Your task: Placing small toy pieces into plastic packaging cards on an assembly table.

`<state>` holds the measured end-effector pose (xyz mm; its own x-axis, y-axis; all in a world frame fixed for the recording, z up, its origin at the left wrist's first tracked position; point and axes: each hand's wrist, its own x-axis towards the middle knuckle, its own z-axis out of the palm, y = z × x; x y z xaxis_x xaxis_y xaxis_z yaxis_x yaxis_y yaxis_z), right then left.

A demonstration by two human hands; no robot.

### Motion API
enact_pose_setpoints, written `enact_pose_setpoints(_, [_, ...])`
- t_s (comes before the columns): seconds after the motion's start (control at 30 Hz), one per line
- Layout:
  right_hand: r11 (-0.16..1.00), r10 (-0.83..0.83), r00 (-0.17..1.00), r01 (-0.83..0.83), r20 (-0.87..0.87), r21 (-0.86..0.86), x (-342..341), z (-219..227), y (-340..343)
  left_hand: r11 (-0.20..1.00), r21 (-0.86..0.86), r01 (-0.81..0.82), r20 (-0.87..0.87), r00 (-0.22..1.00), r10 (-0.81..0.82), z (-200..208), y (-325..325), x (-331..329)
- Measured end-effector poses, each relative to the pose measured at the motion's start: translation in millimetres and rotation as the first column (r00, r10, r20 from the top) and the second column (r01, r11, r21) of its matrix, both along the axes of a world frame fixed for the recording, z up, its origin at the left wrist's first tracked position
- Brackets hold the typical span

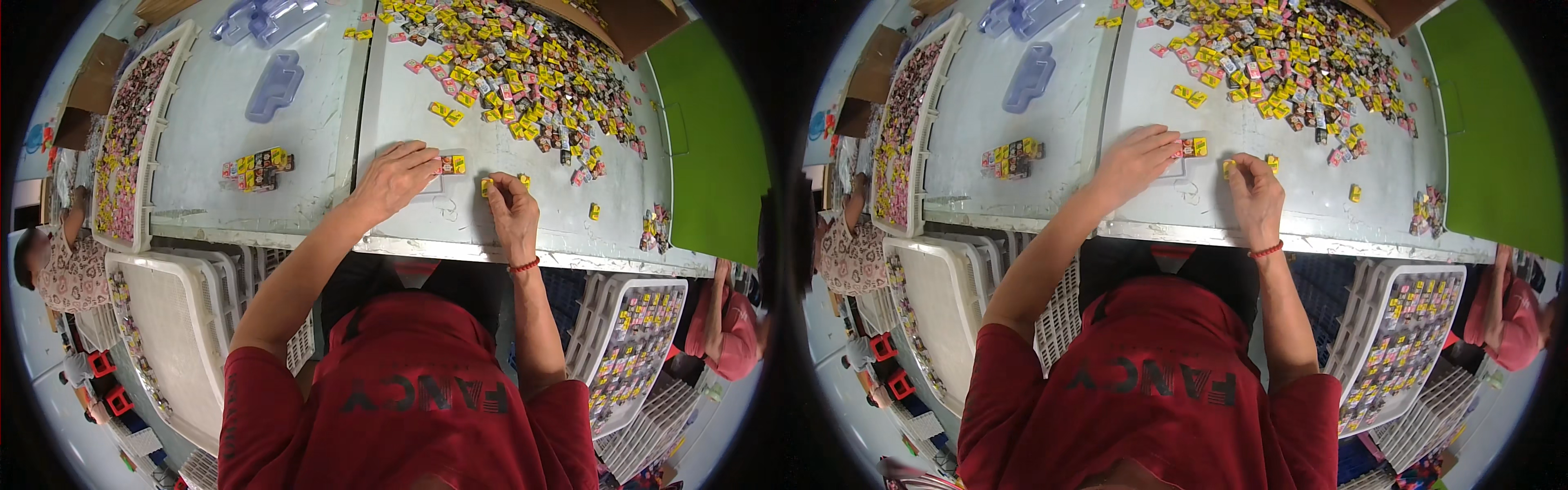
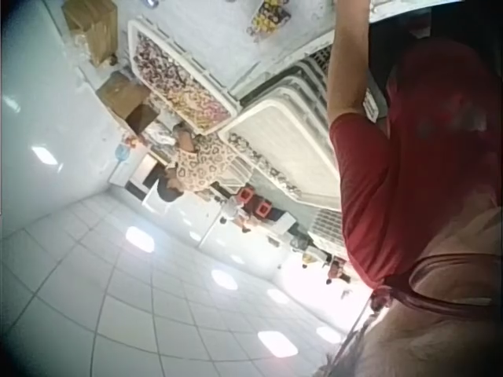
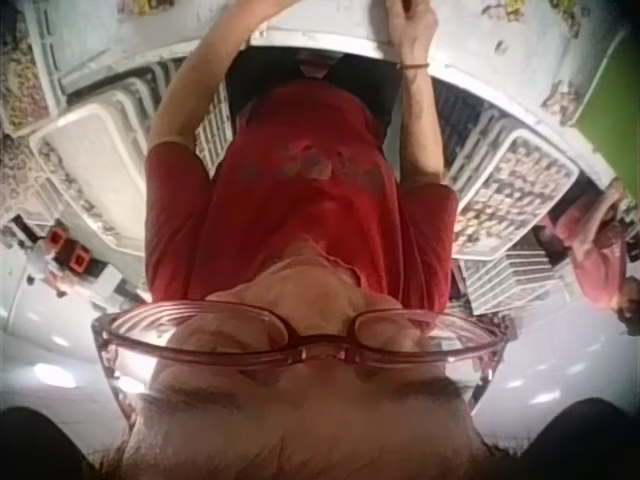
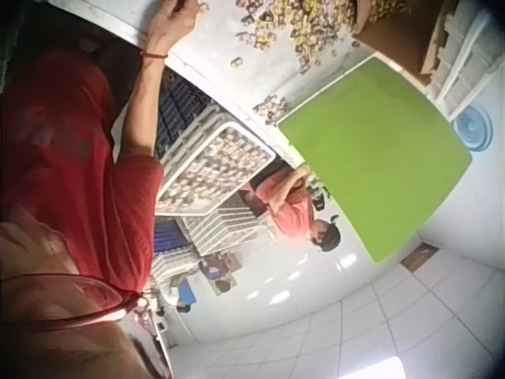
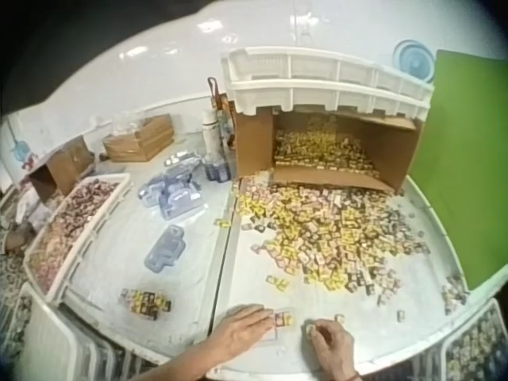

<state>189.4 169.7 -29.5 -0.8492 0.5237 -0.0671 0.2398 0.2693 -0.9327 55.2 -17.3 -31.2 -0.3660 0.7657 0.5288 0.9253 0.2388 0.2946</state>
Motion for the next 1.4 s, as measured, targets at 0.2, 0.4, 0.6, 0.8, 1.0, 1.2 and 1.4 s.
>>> enact_pose_setpoints(0.2, [1.0, -0.001, 1.0, 0.001, -0.027, -0.022, 2.7, -0.9, 4.9, 0.993, 0.105, -0.063, 0.133, 0.99, 0.049, 4.1, -10.0, -0.3])
enact_pose_setpoints(0.4, [0.957, 0.0, 0.999, 0.012, -0.042, 0.288, 9.8, 7.8, 1.3, 0.959, 0.082, -0.271, 0.273, 0.932, 0.24, 10.6, -66.9, 10.9])
enact_pose_setpoints(0.6, [0.729, -0.01, 0.997, 0.06, -0.077, 0.682, 1.5, 18.7, -15.2, 0.966, -0.021, -0.257, 0.376, 0.893, 0.246, 18.1, -55.3, 22.1])
enact_pose_setpoints(0.8, [0.712, -0.044, 0.999, 0.023, 0.012, 0.702, 4.3, 20.9, -8.0, 0.971, -0.172, -0.167, 0.341, 0.914, 0.218, 18.1, -48.4, 9.5])
enact_pose_setpoints(1.0, [0.807, -0.014, 1.0, 0.017, -0.01, 0.59, 0.9, 34.5, 7.1, 0.991, -0.023, -0.128, 0.373, 0.919, 0.127, 23.1, -38.7, 3.5])
enact_pose_setpoints(1.2, [0.677, 0.145, 0.976, 0.021, -0.161, 0.735, -69.6, 35.8, 26.1, 0.981, 0.06, -0.185, 0.32, 0.934, 0.157, 25.0, 20.0, -52.8])
enact_pose_setpoints(1.4, [0.478, 0.222, 0.964, 0.023, -0.146, 0.878, -127.1, 17.8, 25.8, 0.996, 0.004, -0.09, 0.133, 0.987, 0.089, 8.2, 79.5, -97.7])
